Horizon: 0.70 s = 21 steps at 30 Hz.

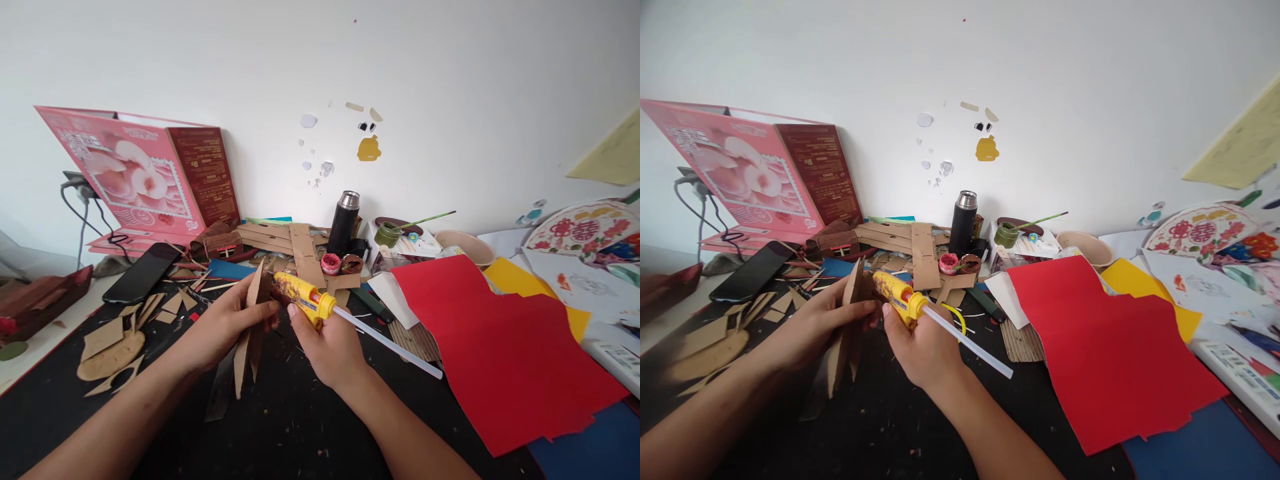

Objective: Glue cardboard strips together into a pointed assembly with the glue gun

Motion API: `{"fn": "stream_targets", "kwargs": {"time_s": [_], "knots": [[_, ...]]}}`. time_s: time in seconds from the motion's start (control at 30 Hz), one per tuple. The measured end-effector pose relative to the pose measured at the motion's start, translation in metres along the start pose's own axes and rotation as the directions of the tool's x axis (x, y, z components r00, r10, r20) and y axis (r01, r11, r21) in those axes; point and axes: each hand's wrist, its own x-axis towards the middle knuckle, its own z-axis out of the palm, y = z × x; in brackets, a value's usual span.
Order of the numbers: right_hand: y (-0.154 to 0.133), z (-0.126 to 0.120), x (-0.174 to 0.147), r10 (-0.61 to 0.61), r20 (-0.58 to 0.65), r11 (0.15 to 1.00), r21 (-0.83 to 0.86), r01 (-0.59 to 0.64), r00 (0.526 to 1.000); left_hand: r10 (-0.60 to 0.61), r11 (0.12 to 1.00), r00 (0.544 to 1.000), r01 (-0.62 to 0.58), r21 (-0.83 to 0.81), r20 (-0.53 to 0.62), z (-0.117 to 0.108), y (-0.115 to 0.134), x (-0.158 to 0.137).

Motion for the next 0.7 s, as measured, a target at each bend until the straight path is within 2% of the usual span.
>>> {"fn": "stream_targets", "kwargs": {"time_s": [0.33,0.43,0.53,0.6,0.7], "knots": [[0.006,0.002,0.001,0.068,-0.032,0.998,0.013,-0.068,0.997,0.011,1.000,0.999,-0.012,-0.001,-0.035,0.000,0.004,0.003],[0.009,0.001,0.002,0.059,-0.070,0.998,0.016,-0.058,0.996,0.016,0.998,0.989,-0.024,-0.055,-0.144,-0.008,0.010,0.006],[0.008,0.001,0.002,0.027,-0.080,0.999,-0.031,-0.030,0.996,0.016,0.983,0.953,-0.072,-0.172,-0.304,-0.020,0.019,0.010],[0.008,0.002,0.000,0.002,-0.060,0.993,-0.118,-0.009,0.998,0.045,0.958,0.910,-0.156,-0.239,-0.413,-0.028,0.025,0.013],[0.007,0.009,-0.004,-0.077,0.009,0.952,-0.297,0.076,0.997,0.083,0.914,0.860,-0.267,-0.306,-0.503,-0.036,0.030,0.017]]}}
